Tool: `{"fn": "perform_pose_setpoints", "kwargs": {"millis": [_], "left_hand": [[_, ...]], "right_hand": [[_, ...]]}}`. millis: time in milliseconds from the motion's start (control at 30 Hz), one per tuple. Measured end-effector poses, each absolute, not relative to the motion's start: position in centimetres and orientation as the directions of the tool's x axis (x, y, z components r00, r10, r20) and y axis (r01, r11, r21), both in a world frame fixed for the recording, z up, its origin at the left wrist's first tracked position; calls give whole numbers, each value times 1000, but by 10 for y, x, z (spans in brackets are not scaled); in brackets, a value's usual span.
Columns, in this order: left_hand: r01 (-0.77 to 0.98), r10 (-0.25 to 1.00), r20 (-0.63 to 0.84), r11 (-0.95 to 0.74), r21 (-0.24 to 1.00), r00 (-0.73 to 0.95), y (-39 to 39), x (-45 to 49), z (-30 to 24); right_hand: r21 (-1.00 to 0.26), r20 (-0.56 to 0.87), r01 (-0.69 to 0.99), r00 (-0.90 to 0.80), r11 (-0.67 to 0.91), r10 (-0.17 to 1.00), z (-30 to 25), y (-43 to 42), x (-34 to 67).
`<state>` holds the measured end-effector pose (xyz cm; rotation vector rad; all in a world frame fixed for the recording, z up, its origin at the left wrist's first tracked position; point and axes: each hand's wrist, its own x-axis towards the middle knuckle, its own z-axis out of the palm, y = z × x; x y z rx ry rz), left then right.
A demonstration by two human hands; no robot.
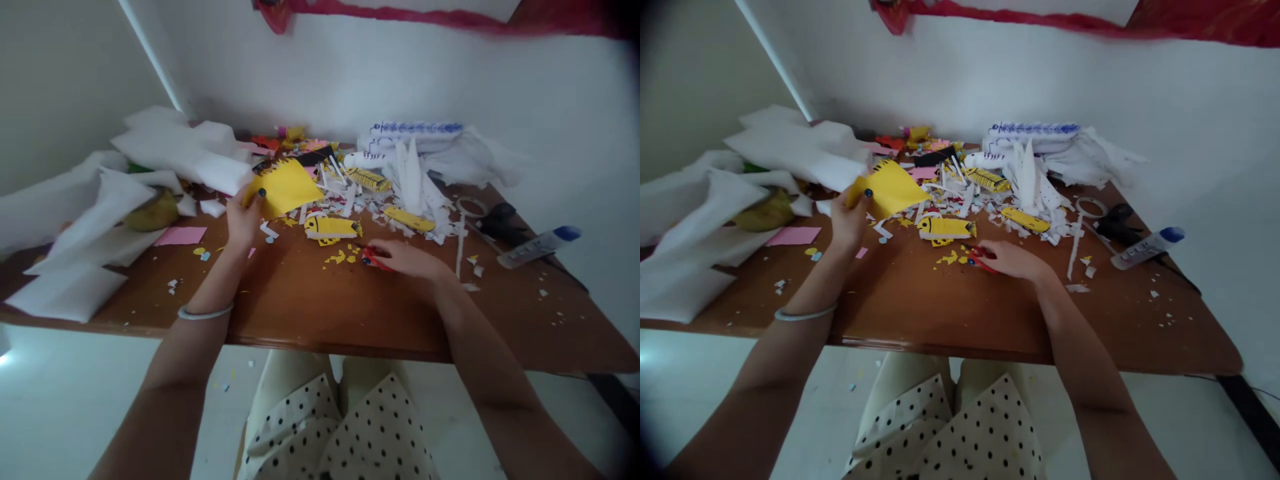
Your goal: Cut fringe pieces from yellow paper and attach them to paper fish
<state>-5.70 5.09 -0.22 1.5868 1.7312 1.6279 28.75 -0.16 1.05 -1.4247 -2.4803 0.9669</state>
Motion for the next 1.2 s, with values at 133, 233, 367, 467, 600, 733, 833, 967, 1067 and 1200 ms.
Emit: {"fn": "perform_pose_setpoints", "kwargs": {"millis": [133, 233, 367, 467, 600, 733, 833, 967, 1067, 1200], "left_hand": [[673, 788, 465, -89, 734, -403, 54, -79, 3], [777, 819, 396, 93, 623, -415, 51, -99, 4], [828, 814, 375, 210, 520, -443, 43, -108, -3], [857, 767, 482, 166, 488, -423, 40, -96, -4], [915, 820, 566, -160, 369, -85, 45, -64, 8], [817, 877, 349, -451, 359, 331, 51, -31, 22], [876, 925, 252, -358, 323, 285, 50, -25, 23], [868, 912, 165, -409, 281, 376, 46, -35, 10], [836, 886, 152, -464, 293, 438, 46, -39, 0], [841, 897, 143, -442, 312, 418, 49, -35, -5]], "right_hand": [[-680, -133, 680, -482, 274, 866, 9, 8, 306], [-466, -62, 865, -244, 188, 968, 9, 14, 322], [-176, 21, 984, -33, 36, 999, 9, 18, 332], [-97, 74, 995, 34, -26, 997, 4, 18, 329], [-72, 106, 997, 29, -22, 994, -5, 20, 319], [-100, 146, 995, 23, -8, 989, -10, 22, 317], [-136, 201, 990, -2, 30, 980, -9, 22, 317], [-193, 276, 973, -71, 128, 959, -8, 19, 305], [-230, 288, 949, -146, 216, 946, -10, 16, 291], [-284, 326, 916, -186, 284, 927, -14, 14, 286]]}}
